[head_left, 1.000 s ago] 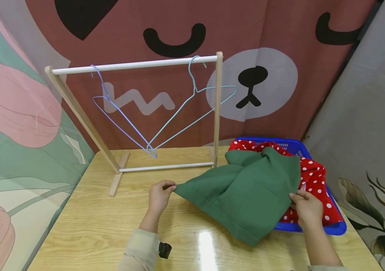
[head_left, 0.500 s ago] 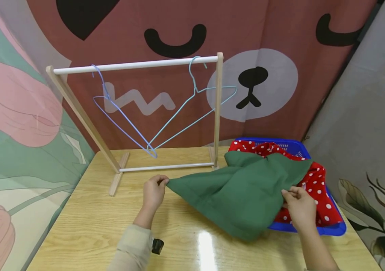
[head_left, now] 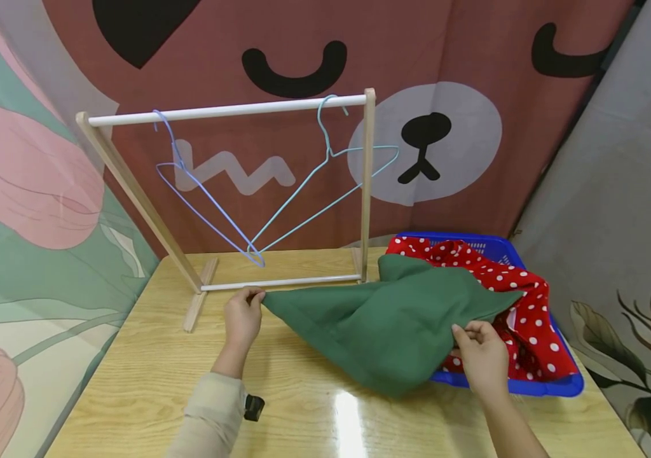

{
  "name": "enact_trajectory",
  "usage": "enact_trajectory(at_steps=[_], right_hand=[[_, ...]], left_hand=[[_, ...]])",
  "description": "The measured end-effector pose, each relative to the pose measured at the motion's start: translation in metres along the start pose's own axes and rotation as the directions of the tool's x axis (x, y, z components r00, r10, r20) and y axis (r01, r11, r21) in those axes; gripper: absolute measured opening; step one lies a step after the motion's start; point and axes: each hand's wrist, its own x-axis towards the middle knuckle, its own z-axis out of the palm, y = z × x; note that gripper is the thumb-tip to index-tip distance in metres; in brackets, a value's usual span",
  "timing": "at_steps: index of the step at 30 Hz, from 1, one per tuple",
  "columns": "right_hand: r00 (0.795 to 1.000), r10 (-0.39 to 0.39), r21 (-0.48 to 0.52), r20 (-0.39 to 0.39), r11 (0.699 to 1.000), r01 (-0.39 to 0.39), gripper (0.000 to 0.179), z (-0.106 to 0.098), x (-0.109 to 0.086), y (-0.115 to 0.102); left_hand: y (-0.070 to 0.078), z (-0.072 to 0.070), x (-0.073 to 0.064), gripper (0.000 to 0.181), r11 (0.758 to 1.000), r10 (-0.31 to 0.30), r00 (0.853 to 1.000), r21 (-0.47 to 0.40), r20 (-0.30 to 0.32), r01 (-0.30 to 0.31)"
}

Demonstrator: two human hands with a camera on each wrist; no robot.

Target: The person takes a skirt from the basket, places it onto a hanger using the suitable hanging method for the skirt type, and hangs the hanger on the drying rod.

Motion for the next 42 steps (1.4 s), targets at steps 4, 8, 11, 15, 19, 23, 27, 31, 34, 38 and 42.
enact_trajectory(at_steps=[4,8,11,15,19,23,27,31,34,38,42], right_hand=[[1.000,0.006,0.022,-0.003,1.000,-0.006,0.036,0.013,0.015,0.059],[0.999,-0.031,0.097,-0.017,0.995,0.032,0.035,0.026,0.021,0.105],[0.999,-0.039,0.183,-0.035,0.982,0.045,0.035,0.035,0.012,0.109],[0.998,-0.027,0.244,-0.064,0.969,0.042,0.034,0.046,-0.003,0.106],[0.999,0.013,0.265,-0.052,0.964,0.001,0.034,0.049,-0.007,0.103],[0.999,0.042,0.316,0.030,0.947,-0.049,0.030,0.044,-0.007,0.089],[0.995,0.072,0.343,0.066,0.935,-0.090,0.034,0.041,0.002,0.090],[0.987,0.133,0.329,0.093,0.931,-0.156,0.042,0.033,0.006,0.076],[0.972,0.185,0.293,0.149,0.930,-0.222,0.042,0.022,-0.005,0.029],[0.953,0.243,0.246,0.183,0.927,-0.284,0.036,0.011,-0.015,-0.024],[0.941,0.275,0.271,0.198,0.907,-0.322,0.031,0.003,-0.008,-0.038]], left_hand=[[-0.005,-0.005,0.003,0.004,1.000,0.016,0.999,0.015,-0.038,-0.015],[-0.011,-0.010,0.006,0.004,0.999,0.012,0.998,0.032,-0.065,-0.010],[-0.014,-0.014,0.008,0.005,0.999,-0.019,0.997,0.041,-0.071,0.022],[-0.017,-0.018,0.010,0.006,0.997,-0.065,0.996,0.046,-0.062,0.068],[-0.023,-0.017,0.008,0.006,0.994,-0.101,0.994,0.041,-0.040,0.103],[-0.028,-0.014,0.004,0.007,0.988,-0.155,0.988,0.026,-0.010,0.155],[-0.031,-0.012,0.001,0.006,0.979,-0.206,0.978,0.009,0.025,0.205],[-0.035,-0.010,-0.002,0.007,0.957,-0.289,0.953,0.012,0.090,0.289],[-0.039,-0.008,-0.005,0.010,0.932,-0.362,0.918,0.035,0.163,0.361],[-0.045,-0.005,-0.010,0.013,0.890,-0.448,0.861,0.026,0.241,0.455],[-0.054,-0.001,-0.013,0.016,0.835,-0.508,0.815,-0.072,0.280,0.545]])
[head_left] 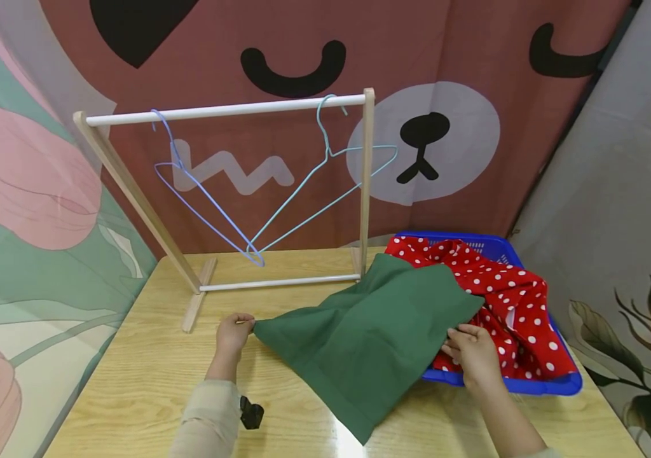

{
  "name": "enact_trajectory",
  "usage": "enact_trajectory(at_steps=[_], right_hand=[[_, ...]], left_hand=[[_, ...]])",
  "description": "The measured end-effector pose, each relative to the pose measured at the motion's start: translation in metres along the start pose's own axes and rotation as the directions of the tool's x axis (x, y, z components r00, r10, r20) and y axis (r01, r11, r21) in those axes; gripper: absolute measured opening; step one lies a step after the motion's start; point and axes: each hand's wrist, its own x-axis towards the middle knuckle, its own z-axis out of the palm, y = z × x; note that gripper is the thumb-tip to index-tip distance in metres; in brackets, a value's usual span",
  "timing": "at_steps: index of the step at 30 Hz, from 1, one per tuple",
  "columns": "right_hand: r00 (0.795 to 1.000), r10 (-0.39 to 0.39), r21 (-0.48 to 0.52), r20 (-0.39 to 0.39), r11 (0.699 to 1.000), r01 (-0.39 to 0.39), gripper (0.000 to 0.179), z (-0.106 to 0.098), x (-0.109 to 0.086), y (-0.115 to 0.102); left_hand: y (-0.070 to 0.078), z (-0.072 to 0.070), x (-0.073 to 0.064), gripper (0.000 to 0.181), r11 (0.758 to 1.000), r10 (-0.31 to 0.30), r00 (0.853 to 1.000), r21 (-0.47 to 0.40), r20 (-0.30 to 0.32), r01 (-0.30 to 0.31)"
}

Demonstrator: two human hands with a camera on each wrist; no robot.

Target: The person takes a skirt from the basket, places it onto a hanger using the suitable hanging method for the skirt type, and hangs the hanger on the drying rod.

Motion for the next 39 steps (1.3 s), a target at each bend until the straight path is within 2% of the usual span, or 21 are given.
enact_trajectory(at_steps=[2,4,8,10,11,13,15,16,18,19,20,21,23,24,25,27,28,31,34,39], right_hand=[[1.000,0.003,0.021,0.005,1.000,-0.003,0.030,-0.005,0.006,-0.003],[1.000,0.004,0.027,0.011,1.000,-0.005,0.031,-0.009,0.012,-0.005],[1.000,0.007,-0.006,0.018,1.000,-0.006,0.042,-0.015,0.022,-0.008],[0.999,0.019,-0.034,0.030,0.999,-0.018,0.051,-0.017,0.027,-0.009],[0.999,0.026,-0.046,0.041,0.999,-0.024,0.056,-0.018,0.029,-0.009],[0.997,0.041,-0.074,0.063,0.997,-0.036,0.060,-0.019,0.032,-0.009],[0.995,0.055,-0.089,0.078,0.995,-0.048,0.061,-0.020,0.035,-0.009],[0.995,0.059,-0.100,0.084,0.994,-0.050,0.061,-0.021,0.036,-0.009],[0.994,0.060,-0.114,0.094,0.992,-0.049,0.061,-0.022,0.039,-0.010],[0.994,0.059,-0.117,0.094,0.992,-0.047,0.061,-0.023,0.040,-0.011],[0.994,0.059,-0.110,0.095,0.993,-0.048,0.061,-0.023,0.041,-0.012],[0.994,0.058,-0.104,0.095,0.993,-0.048,0.061,-0.024,0.042,-0.013],[0.994,0.054,-0.083,0.094,0.995,-0.046,0.057,-0.024,0.045,-0.014],[0.995,0.054,-0.076,0.088,0.996,-0.048,0.055,-0.025,0.047,-0.015],[0.995,0.054,-0.064,0.085,0.997,-0.049,0.052,-0.025,0.048,-0.016],[0.995,0.059,-0.050,0.086,0.997,-0.055,0.048,-0.024,0.051,-0.017],[0.994,0.064,-0.048,0.085,0.997,-0.060,0.047,-0.024,0.052,-0.018],[0.994,0.075,-0.035,0.079,0.997,-0.072,0.047,-0.021,0.054,-0.019],[0.994,0.089,0.007,0.061,0.996,-0.090,0.042,-0.020,0.055,-0.020],[0.988,0.152,0.157,0.035,0.975,-0.155,0.008,-0.021,0.057,-0.020]], left_hand=[[-0.005,0.001,0.002,0.017,0.996,-0.029,0.999,-0.083,0.021,0.030],[-0.009,0.003,0.004,0.018,0.981,-0.048,0.997,-0.188,0.054,0.057],[-0.015,0.008,0.005,0.022,0.914,-0.079,0.992,-0.389,0.099,0.112],[-0.020,0.011,0.006,0.027,0.900,-0.106,0.989,-0.413,0.100,0.138],[-0.026,0.013,0.010,0.031,0.893,-0.111,0.989,-0.426,0.102,0.145],[-0.043,0.017,0.021,0.041,0.875,-0.113,0.987,-0.458,0.118,0.155],[-0.082,0.026,0.048,0.054,0.850,-0.086,0.988,-0.508,0.132,0.142],[-0.102,0.032,0.062,0.060,0.828,-0.077,0.987,-0.542,0.141,0.142],[-0.129,0.040,0.079,0.054,0.791,-0.063,0.985,-0.594,0.160,0.147],[-0.132,0.043,0.079,0.050,0.782,-0.073,0.985,-0.604,0.157,0.154],[-0.131,0.048,0.077,0.046,0.789,-0.116,0.984,-0.589,0.137,0.175],[-0.118,0.049,0.065,0.040,0.783,-0.154,0.980,-0.589,0.129,0.200],[-0.082,0.048,0.033,0.028,0.775,-0.221,0.969,-0.582,0.114,0.245],[-0.067,0.047,0.019,0.027,0.766,-0.235,0.965,-0.589,0.117,0.258],[-0.048,0.046,0.003,0.028,0.770,-0.281,0.953,-0.565,0.115,0.295],[-0.027,0.042,-0.018,0.027,0.779,-0.281,0.945,-0.535,0.165,0.325],[-0.019,0.041,-0.025,0.025,0.801,-0.291,0.939,-0.490,0.183,0.343],[-0.009,0.038,-0.037,0.022,0.856,-0.272,0.933,-0.385,0.236,0.347],[-0.015,0.039,-0.035,0.025,0.900,-0.211,0.946,-0.328,0.246,0.286],[-0.024,0.038,-0.025,0.031,0.935,-0.136,0.964,-0.293,0.229,0.202]])
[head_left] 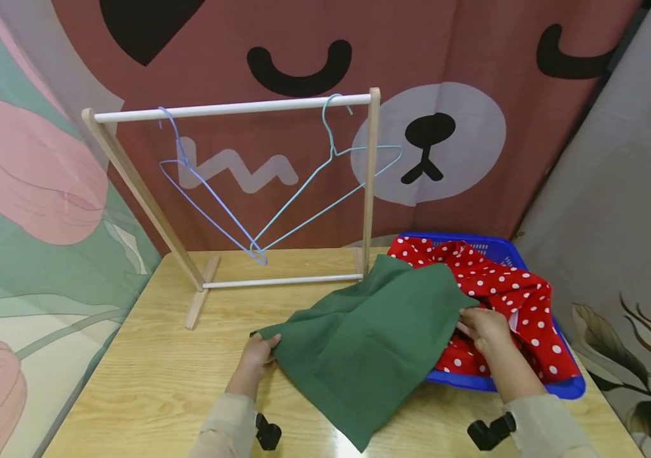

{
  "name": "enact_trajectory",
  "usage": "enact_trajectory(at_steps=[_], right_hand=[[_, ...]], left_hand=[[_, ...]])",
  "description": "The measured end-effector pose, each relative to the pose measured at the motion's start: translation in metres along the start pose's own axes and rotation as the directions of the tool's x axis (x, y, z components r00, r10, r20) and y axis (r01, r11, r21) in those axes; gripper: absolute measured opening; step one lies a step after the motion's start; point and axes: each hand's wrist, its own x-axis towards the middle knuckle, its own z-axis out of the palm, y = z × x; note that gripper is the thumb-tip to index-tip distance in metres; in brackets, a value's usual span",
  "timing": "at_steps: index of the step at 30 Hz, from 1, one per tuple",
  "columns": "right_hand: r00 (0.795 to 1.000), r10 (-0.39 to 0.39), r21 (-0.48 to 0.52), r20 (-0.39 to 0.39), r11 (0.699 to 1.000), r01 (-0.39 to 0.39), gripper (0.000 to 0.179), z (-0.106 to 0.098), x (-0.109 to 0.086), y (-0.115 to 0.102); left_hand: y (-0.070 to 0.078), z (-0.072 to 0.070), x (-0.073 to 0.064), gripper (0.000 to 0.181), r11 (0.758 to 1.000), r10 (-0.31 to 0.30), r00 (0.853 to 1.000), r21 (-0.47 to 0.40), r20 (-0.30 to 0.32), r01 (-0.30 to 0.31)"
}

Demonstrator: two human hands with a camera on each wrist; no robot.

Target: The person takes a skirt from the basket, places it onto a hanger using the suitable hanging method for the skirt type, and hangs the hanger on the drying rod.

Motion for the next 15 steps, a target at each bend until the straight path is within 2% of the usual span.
enact_trajectory(at_steps=[3,7,9,13,15], right_hand=[[0.999,0.044,0.048,-0.012,0.998,-0.043,0.008,0.000,0.002,-0.001],[0.997,0.072,0.020,0.000,0.997,-0.072,0.034,0.001,0.005,-0.002],[0.997,0.073,-0.020,-0.008,0.997,-0.073,0.040,0.003,0.008,-0.002],[0.997,0.051,-0.069,-0.056,0.996,-0.055,0.036,0.005,0.014,-0.003],[0.997,0.050,-0.046,-0.065,0.998,-0.053,0.031,0.006,0.016,-0.004]], left_hand=[[0.003,-0.004,0.002,0.030,1.000,0.024,1.000,-0.007,-0.010,-0.024],[0.007,-0.009,0.004,0.028,0.998,0.066,0.998,-0.013,-0.007,-0.066],[0.009,-0.011,0.005,0.027,0.996,0.089,0.996,-0.003,-0.003,-0.089],[0.015,-0.014,0.007,0.028,0.993,0.116,0.993,0.001,-0.003,-0.116],[0.018,-0.016,0.008,0.030,0.993,0.122,0.992,0.008,-0.008,-0.122]])
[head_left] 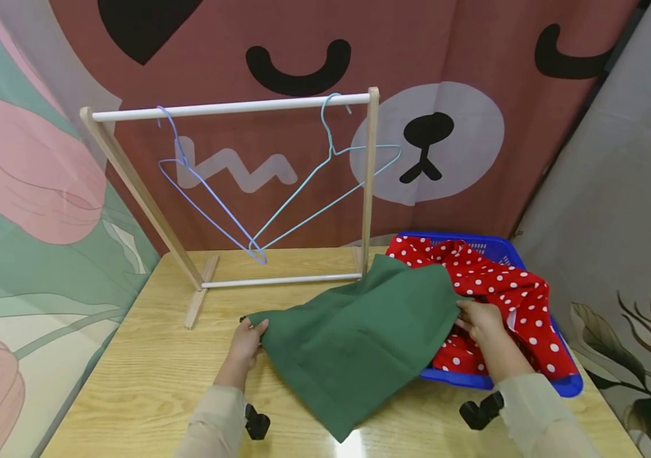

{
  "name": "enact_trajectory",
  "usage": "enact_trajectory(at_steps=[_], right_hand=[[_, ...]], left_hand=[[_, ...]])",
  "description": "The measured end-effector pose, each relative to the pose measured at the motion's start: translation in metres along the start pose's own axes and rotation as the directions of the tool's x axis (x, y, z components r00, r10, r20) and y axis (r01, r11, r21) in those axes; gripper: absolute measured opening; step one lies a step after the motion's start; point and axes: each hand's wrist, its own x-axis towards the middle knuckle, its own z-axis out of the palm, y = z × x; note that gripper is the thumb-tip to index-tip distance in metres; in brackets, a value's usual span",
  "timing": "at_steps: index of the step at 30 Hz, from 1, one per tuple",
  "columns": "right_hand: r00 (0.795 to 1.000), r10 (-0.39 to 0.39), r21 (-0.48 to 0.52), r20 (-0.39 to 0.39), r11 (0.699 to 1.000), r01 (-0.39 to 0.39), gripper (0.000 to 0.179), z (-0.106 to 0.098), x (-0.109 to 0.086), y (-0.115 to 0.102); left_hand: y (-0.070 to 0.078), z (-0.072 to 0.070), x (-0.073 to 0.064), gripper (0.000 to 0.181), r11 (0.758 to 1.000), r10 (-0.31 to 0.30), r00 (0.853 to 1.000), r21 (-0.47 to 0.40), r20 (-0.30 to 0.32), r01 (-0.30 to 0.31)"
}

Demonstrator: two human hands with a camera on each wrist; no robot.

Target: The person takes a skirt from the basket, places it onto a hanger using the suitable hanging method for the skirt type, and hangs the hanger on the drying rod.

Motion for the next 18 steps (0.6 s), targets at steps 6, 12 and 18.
enact_trajectory(at_steps=[6,12,18], right_hand=[[0.988,0.017,0.104,0.152,0.994,-0.033,0.006,0.002,-0.004,0.001],[0.967,-0.034,0.070,0.251,0.997,0.017,0.020,0.006,-0.017,0.009],[0.948,-0.061,0.009,0.312,0.998,0.061,0.043,0.013,-0.034,0.017]], left_hand=[[0.009,-0.010,0.005,0.035,1.000,-0.004,0.998,0.015,-0.069,0.006],[0.014,-0.017,0.013,0.028,0.996,0.027,0.989,0.092,-0.143,-0.014],[0.018,-0.022,0.021,0.019,0.981,0.080,0.979,0.190,-0.189,-0.043]])
